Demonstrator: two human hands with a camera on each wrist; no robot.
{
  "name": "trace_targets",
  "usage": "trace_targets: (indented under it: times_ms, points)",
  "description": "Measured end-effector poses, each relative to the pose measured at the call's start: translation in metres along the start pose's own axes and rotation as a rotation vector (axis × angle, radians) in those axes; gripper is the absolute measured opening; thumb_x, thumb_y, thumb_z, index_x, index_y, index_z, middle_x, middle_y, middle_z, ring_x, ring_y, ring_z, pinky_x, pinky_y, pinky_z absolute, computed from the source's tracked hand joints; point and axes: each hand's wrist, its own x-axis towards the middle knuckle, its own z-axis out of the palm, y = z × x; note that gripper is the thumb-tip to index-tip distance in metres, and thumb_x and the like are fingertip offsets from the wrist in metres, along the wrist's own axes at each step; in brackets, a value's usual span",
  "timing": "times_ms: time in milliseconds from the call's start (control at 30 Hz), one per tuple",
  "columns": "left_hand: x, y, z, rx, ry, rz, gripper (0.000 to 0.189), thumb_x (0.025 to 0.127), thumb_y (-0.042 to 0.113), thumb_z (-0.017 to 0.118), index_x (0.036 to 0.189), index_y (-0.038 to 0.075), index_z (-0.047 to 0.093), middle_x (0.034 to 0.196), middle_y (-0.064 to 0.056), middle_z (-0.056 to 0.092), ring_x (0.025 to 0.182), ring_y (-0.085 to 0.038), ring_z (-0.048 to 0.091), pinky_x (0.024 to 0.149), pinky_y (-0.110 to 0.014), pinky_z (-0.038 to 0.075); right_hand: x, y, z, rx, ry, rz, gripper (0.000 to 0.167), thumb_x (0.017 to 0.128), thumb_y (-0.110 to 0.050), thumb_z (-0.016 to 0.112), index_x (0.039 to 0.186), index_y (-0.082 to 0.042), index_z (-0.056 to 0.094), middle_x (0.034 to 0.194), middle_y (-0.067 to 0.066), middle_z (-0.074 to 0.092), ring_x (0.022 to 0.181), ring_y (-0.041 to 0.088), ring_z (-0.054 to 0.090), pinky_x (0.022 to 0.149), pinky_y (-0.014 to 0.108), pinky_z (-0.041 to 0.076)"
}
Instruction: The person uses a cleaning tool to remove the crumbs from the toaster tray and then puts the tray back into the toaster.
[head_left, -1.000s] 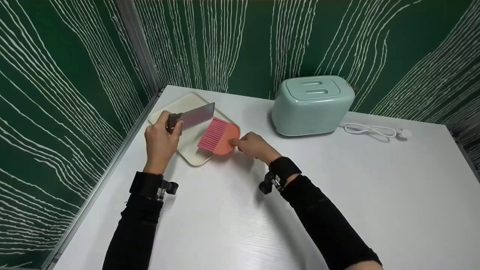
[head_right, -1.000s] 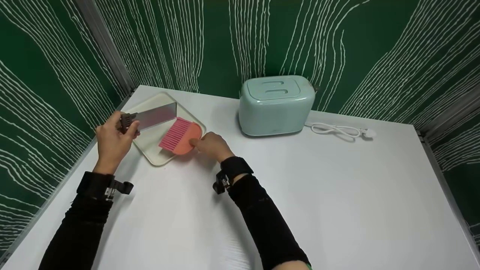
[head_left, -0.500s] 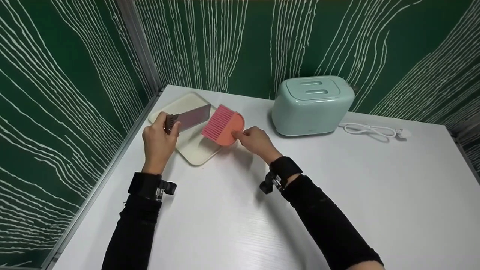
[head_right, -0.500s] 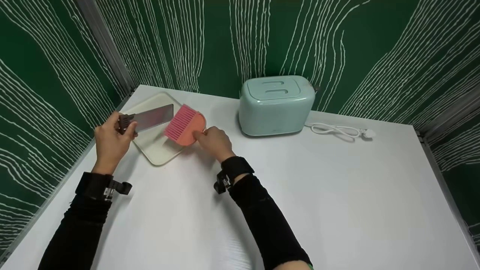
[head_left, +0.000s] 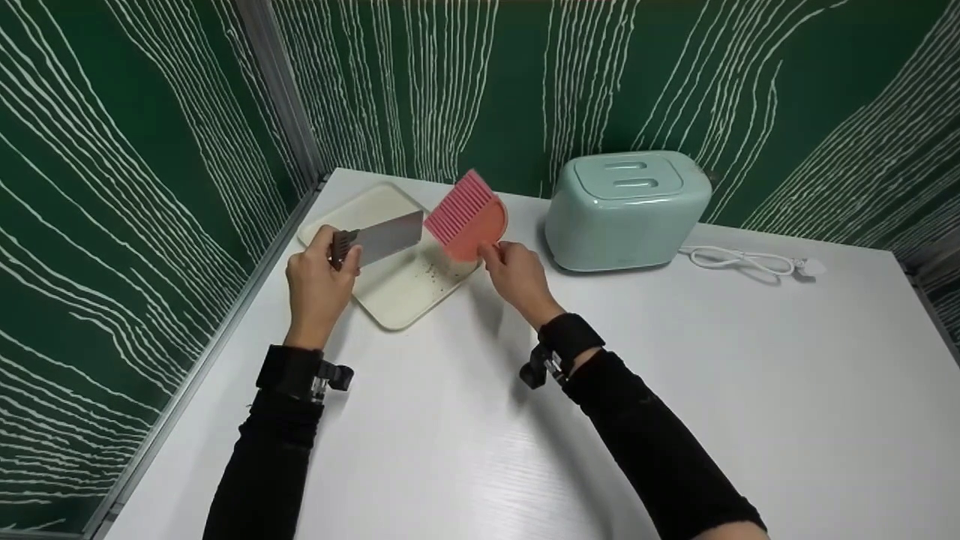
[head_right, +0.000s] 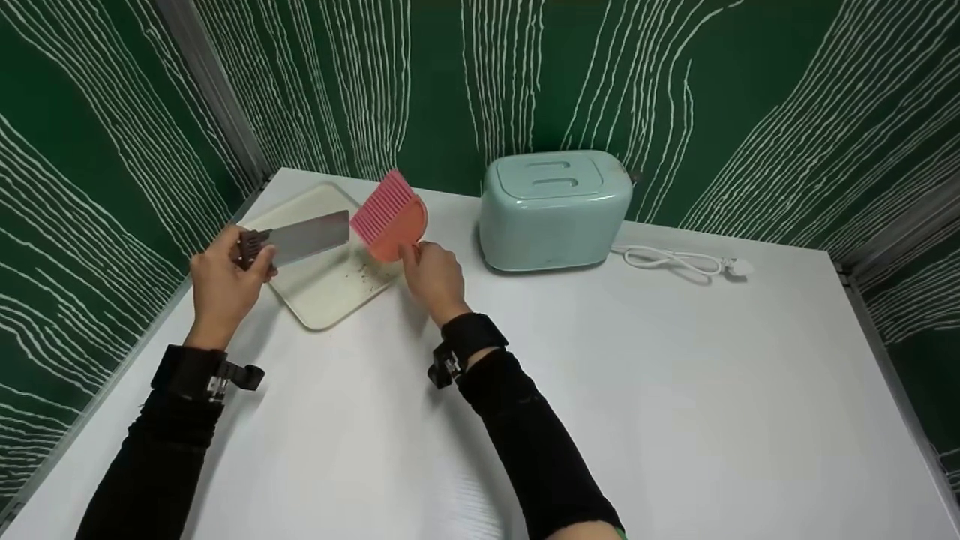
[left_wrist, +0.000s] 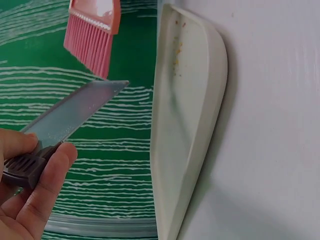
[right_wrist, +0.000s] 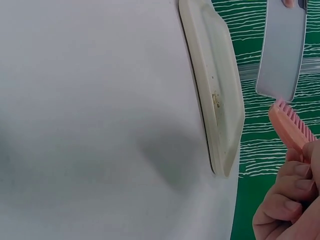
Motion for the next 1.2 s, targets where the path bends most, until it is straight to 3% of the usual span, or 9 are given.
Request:
trace_targets:
  times_ms: [100, 467, 733, 1200]
  points:
    - [-0.0005, 0.0003, 0.0008, -0.008, -0.004, 0.015, 0.017, 0.100, 0.013, 0.078, 0.107, 0.001, 0.068, 0.081, -0.013, 0.080, 0.069, -0.032, 0.077, 0.071, -0.050, 0.059, -0.0004, 0.0008, 0.0009, -0.011, 0.005, -0.025, 0.048, 0.115, -0.042, 0.050, 0.097, -0.004, 0.072, 0.071, -0.003, 0.054, 0.062, 0.012, 0.044, 0.058, 0.028, 0.034]
    - [-0.0005, 0.0058, 0.0014, -0.011, -0.004, 0.019, 0.017, 0.100, 0.014, 0.078, 0.107, 0.002, 0.069, 0.079, -0.012, 0.079, 0.068, -0.032, 0.076, 0.069, -0.047, 0.058, -0.0025, 0.0000, 0.0028, -0.023, -0.019, 0.004, 0.045, 0.114, -0.043, 0.051, 0.090, -0.009, 0.068, 0.074, -0.002, 0.055, 0.066, 0.014, 0.045, 0.060, 0.029, 0.036]
    - [-0.0002, 0.0085, 0.0016, -0.015, -0.005, 0.005, 0.017, 0.100, 0.015, 0.078, 0.107, 0.002, 0.069, 0.080, -0.013, 0.080, 0.069, -0.031, 0.078, 0.069, -0.047, 0.059, -0.0022, 0.0018, 0.0044, -0.054, -0.051, 0.029, 0.048, 0.114, -0.042, 0.050, 0.097, -0.004, 0.073, 0.077, -0.001, 0.059, 0.067, 0.014, 0.045, 0.062, 0.029, 0.037]
    - [-0.0002, 0.0088, 0.0015, 0.011, 0.007, 0.068, 0.019, 0.100, 0.015, 0.078, 0.108, 0.001, 0.068, 0.081, -0.014, 0.080, 0.074, -0.036, 0.079, 0.075, -0.054, 0.064, -0.0021, 0.0044, 0.0067, -0.115, -0.086, 0.052, 0.048, 0.112, -0.039, 0.055, 0.070, -0.018, 0.049, 0.066, -0.005, 0.045, 0.063, 0.013, 0.041, 0.060, 0.028, 0.033]
